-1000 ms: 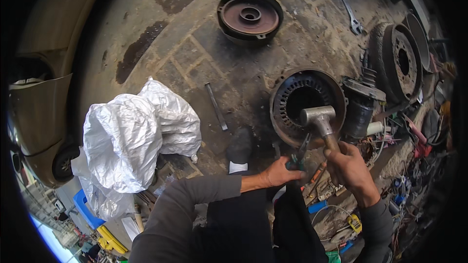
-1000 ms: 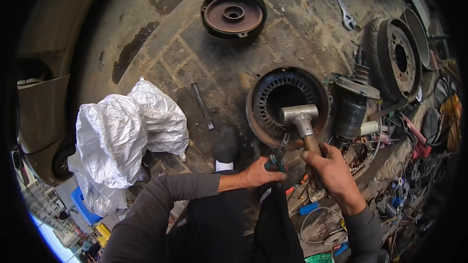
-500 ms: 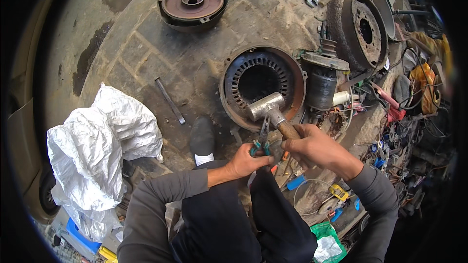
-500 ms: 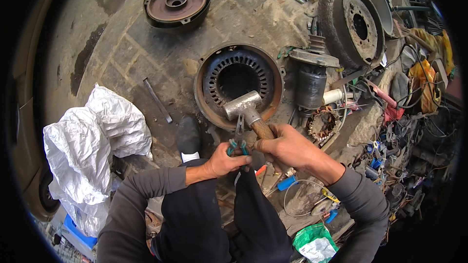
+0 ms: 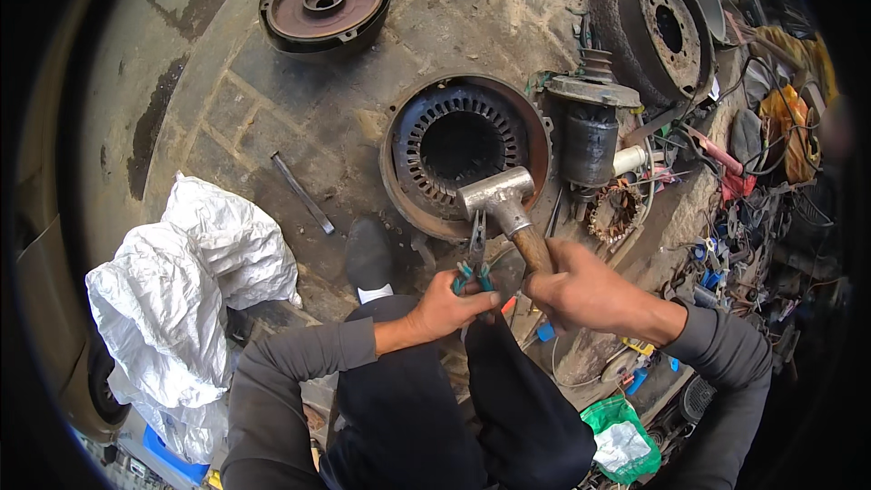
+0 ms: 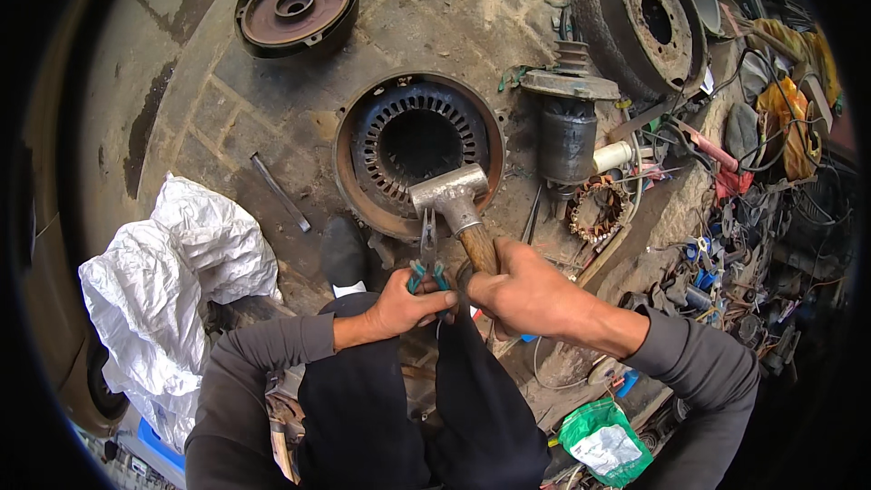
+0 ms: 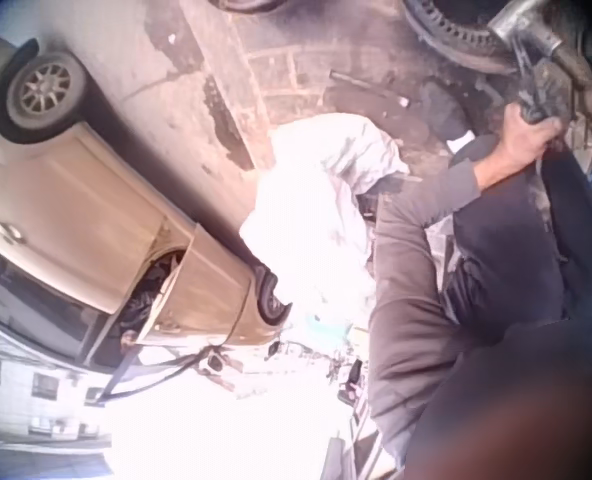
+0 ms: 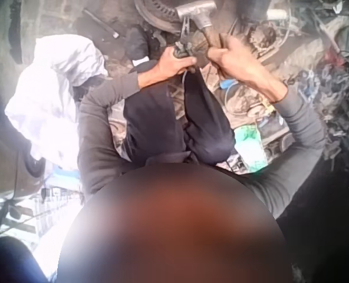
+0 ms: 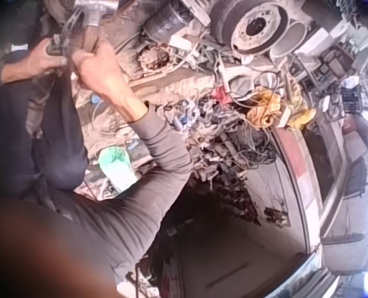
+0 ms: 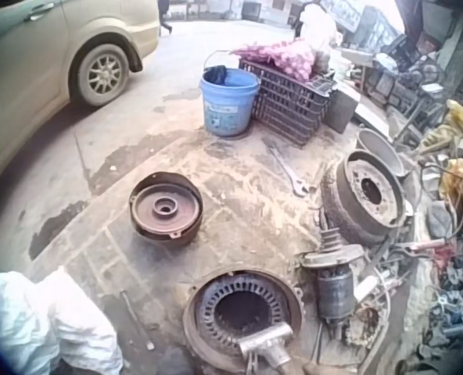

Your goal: The person uses pliers and a hammer to bend and adjust metal tabs on a circular mechanical component. They repeatedly grip individual tabs with pliers and strike them with a hammer to reshape them.

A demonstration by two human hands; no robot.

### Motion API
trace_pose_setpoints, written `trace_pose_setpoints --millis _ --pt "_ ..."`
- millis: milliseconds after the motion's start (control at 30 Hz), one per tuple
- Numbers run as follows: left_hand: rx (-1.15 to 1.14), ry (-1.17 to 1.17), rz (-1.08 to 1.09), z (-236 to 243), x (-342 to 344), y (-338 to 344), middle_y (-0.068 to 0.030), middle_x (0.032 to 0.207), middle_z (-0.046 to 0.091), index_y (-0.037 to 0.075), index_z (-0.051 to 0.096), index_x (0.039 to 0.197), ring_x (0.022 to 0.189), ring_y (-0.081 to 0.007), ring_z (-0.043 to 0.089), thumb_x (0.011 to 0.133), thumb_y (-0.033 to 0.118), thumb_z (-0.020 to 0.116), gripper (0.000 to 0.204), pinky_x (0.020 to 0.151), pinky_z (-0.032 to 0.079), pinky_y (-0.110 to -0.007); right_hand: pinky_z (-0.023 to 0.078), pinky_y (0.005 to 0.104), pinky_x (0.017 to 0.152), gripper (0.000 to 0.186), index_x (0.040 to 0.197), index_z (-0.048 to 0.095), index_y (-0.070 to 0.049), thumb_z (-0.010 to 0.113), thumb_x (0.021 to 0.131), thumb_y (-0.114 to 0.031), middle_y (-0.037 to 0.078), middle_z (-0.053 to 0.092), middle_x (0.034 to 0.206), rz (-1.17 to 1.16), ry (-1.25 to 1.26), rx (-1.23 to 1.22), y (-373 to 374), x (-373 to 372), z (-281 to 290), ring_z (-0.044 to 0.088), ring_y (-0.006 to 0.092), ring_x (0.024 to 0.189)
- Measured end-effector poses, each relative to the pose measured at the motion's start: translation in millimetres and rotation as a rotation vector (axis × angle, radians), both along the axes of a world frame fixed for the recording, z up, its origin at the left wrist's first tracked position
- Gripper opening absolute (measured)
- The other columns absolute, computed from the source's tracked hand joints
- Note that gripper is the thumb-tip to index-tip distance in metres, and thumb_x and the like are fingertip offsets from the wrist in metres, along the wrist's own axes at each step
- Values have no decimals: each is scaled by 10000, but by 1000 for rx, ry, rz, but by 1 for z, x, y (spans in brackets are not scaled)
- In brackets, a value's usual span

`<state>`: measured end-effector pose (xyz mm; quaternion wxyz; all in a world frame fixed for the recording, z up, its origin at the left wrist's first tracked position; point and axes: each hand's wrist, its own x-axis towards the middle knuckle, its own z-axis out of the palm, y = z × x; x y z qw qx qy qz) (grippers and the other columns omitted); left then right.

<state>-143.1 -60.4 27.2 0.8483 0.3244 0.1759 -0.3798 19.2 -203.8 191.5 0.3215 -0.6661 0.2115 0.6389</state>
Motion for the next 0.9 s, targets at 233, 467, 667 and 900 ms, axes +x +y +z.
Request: trace_pose_setpoints --millis 233,467,667,900 --pt "150 -74 -167 -10 2 -2 -30 886 750 11 728 1087 779 -79 693 976 190 790 219 665 532 -257 503 320 476 300 1129 531 69 638 949 -146 65 597 772 -67 -51 112 9 -5 -8 612 154 581" --pt "117 -107 -55 -12 -4 -4 -8 845 737 30 736 1031 785 -83 674 977 232 799 218 716 536 -266 498 314 470 245 1079 539 67 629 947 -119 104 625 778 -78 -87 64 10 -10 -6 620 177 550" --pt "72 -44 -5 -11 -1 -8 8 842 734 21 739 1059 795 -72 660 974 174 789 182 729 531 -265 492 313 481 216 1064 603 56 626 951 -127 85 619 752 -87 -57 -82 23 -11 11 590 155 548" --pt "73 -62 -36 -14 -9 -8 -6 809 733 30 732 1053 686 -53 613 975 205 796 202 611 477 -240 482 299 494 280 1119 594 54 680 949 -150 64 636 793 16 -28 -33 17 -5 2 590 129 585"
